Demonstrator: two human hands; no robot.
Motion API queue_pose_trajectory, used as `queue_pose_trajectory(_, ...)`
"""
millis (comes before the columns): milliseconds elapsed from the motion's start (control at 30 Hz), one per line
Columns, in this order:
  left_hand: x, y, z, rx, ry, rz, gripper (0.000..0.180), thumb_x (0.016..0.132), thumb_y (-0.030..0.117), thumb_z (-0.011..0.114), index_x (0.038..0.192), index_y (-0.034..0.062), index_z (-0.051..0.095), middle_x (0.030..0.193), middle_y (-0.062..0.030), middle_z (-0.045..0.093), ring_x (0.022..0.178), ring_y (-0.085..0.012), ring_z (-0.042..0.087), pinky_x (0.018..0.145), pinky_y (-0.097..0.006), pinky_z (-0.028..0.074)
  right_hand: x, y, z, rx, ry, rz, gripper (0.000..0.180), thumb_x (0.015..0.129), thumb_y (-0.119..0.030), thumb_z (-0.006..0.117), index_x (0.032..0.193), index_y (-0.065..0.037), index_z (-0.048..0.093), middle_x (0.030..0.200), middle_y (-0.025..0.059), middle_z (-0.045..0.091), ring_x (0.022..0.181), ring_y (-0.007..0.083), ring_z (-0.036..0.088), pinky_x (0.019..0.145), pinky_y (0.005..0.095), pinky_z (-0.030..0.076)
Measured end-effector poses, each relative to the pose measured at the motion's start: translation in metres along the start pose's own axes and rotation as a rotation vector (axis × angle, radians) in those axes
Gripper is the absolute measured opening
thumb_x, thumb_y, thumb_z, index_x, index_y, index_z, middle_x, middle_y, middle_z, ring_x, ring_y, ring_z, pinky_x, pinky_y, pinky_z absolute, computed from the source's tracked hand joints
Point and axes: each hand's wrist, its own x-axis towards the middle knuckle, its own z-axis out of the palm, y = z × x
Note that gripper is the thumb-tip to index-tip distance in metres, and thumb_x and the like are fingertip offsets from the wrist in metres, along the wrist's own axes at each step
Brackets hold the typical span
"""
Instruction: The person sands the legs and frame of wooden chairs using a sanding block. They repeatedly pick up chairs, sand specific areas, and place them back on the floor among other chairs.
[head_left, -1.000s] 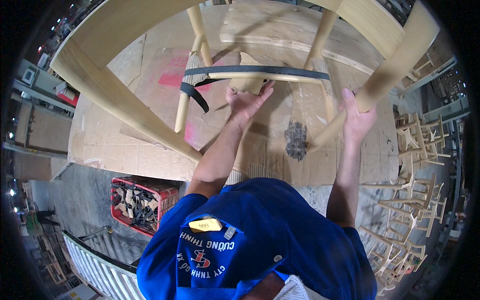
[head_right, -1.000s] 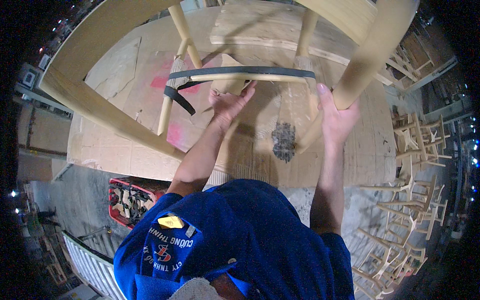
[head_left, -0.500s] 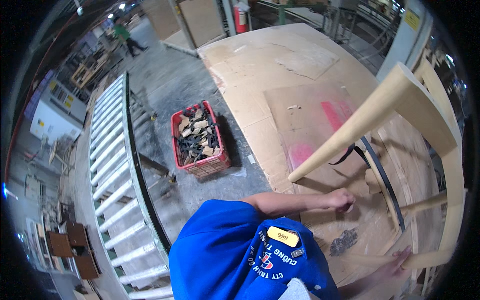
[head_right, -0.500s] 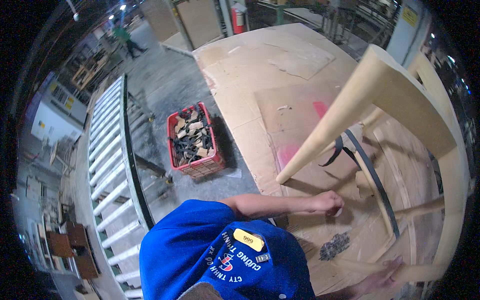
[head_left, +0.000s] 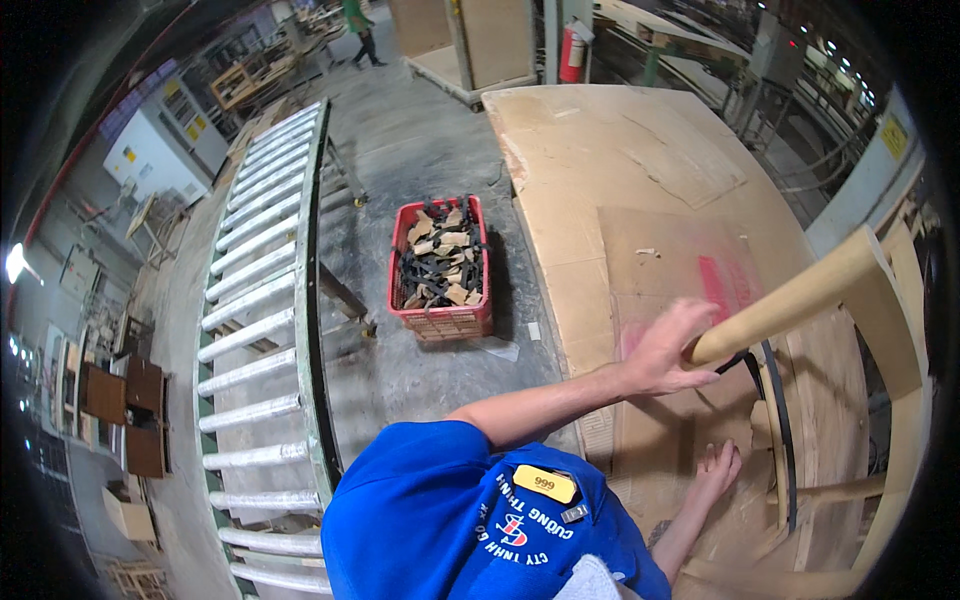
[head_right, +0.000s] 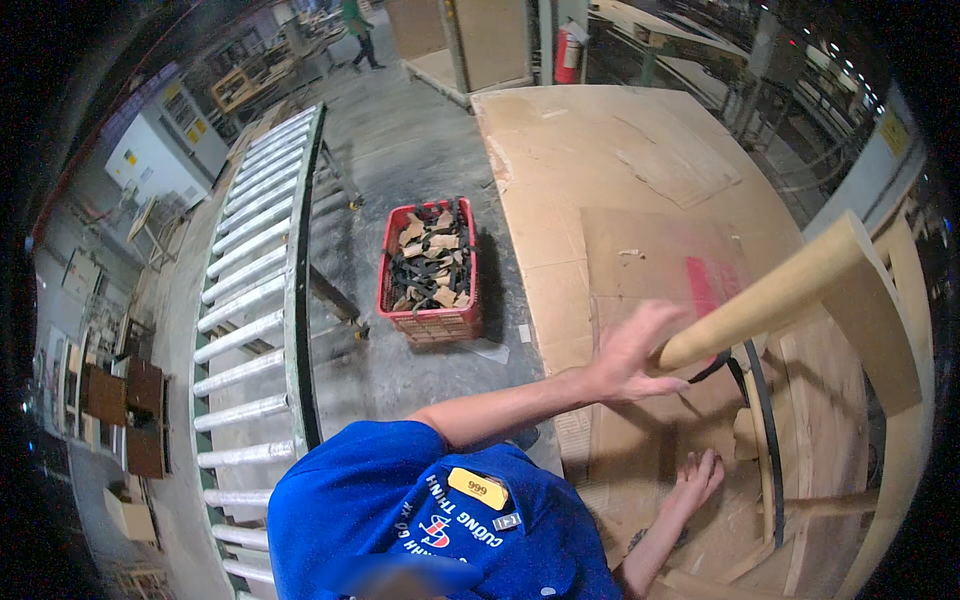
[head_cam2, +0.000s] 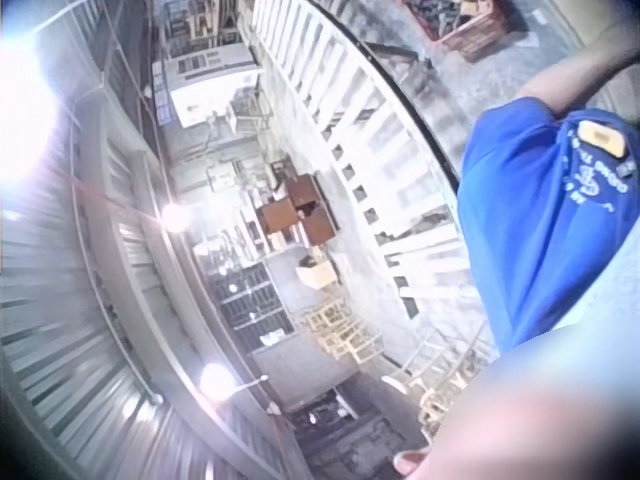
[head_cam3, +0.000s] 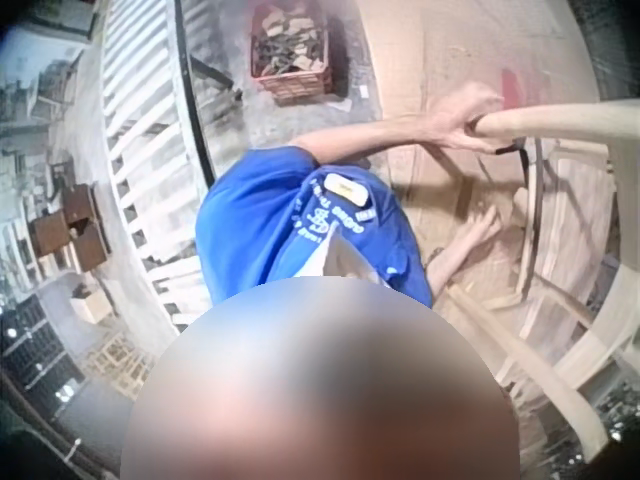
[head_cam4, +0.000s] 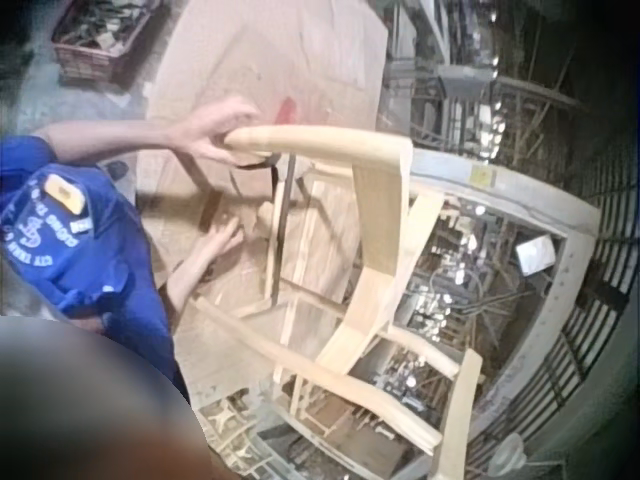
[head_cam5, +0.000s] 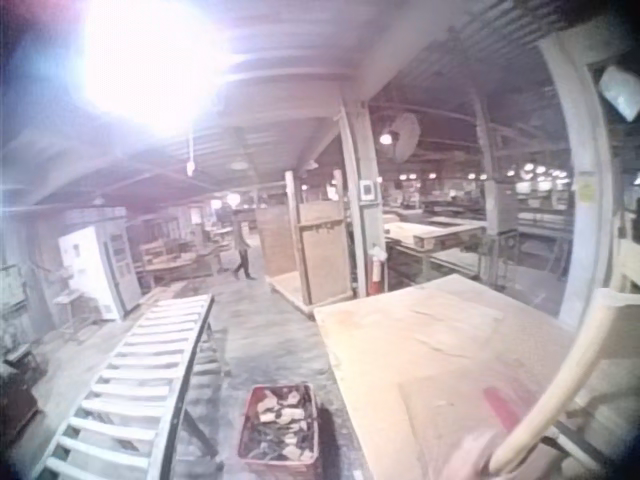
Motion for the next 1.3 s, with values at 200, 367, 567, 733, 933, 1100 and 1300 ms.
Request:
queue_pose_trajectory(200,-0.019,-0.032,0.025,-0.262,-0.287,-0.37,0.034,0.077,0.015,0.077,0.1,0.0035,0.053,0.081,-0.02,0.065,0.081,-0.0387,0.068,0.068,-0.042,0.052,0.082,-0.004,0.012,0.248,-0.208,0.102,0.052,0.095,-0.039,0.064,0.14,-0.016,0.051,0.13,0.0113,0.058,0.115,0.0264,0.055,0.097,0.0394,0.044)
queue_pose_trajectory(367,-0.022,-0.033,0.029,-0.222,-0.256,-0.368,0.032,0.077,0.014,0.077,0.096,0.0038,0.053,0.077,-0.0199,0.063,0.078,-0.0409,0.067,0.065,-0.043,0.051,0.09,-0.007,0.019,0.386,-0.245,0.083,0.041,0.098,-0.043,0.058,0.129,-0.016,0.059,0.116,0.0089,0.067,0.103,0.0213,0.062,0.088,0.0356,0.049)
queue_pose_trajectory(567,-0.033,-0.052,0.036,-0.242,-0.242,-0.312,0.032,0.077,0.018,0.08,0.095,0.0044,0.058,0.076,-0.0158,0.066,0.074,-0.0309,0.071,0.061,-0.038,0.053,0.094,-0.006,0.021,0.585,-0.143,0.011,0.031,0.098,-0.038,0.06,0.113,-0.011,0.063,0.097,0.0074,0.069,0.083,0.0193,0.063,0.072,0.0322,0.05)
queue_pose_trajectory(733,-0.019,-0.036,0.033,-0.173,-0.315,-0.348,0.031,0.08,0.016,0.078,0.096,0.0036,0.054,0.079,-0.0184,0.067,0.078,-0.0341,0.072,0.064,-0.04,0.055,0.095,0.001,-0.007,0.488,-0.063,-0.087,0.016,0.098,-0.024,0.058,0.094,-0.009,0.065,0.072,0.0019,0.058,0.054,0.0144,0.048,0.052,0.029,0.038)
queue_pose_trajectory(933,-0.024,-0.039,0.039,-0.137,-0.26,-0.333,0.032,0.078,0.016,0.08,0.094,0.003,0.055,0.077,-0.0166,0.067,0.072,-0.0299,0.071,0.061,-0.038,0.054,-0.006,-0.028,-0.023,0.162,0.114,0.029,0.016,0.086,-0.012,0.066,0.1,-0.006,0.066,0.076,0.0041,0.063,0.048,0.0153,0.052,0.042,0.0267,0.038)
queue_pose_trajectory(1100,-0.032,-0.043,0.04,-0.135,-0.298,-0.379,0.042,0.08,0.015,0.079,0.109,0.0003,0.052,0.086,-0.0154,0.067,0.076,-0.0237,0.069,0.068,-0.037,0.054,-0.075,0.012,-0.042,-0.38,-0.243,-0.017,0.029,0.085,-0.02,0.072,0.107,-0.001,0.068,0.082,0.0053,0.068,0.056,0.0158,0.06,0.048,0.0291,0.047)
queue_pose_trajectory(1300,-0.064,-0.023,0.002,-0.006,-0.352,-0.174,0.074,0.083,0.029,0.078,0.139,0.0007,0.039,0.122,-0.0242,0.057,0.115,-0.0402,0.055,0.097,-0.048,0.044,-0.08,0.021,-0.039,-1.057,-0.513,-0.487,0.032,0.085,-0.028,0.071,0.093,0.003,0.07,0.079,0.0192,0.07,0.071,0.0343,0.067,0.068,0.0422,0.052)
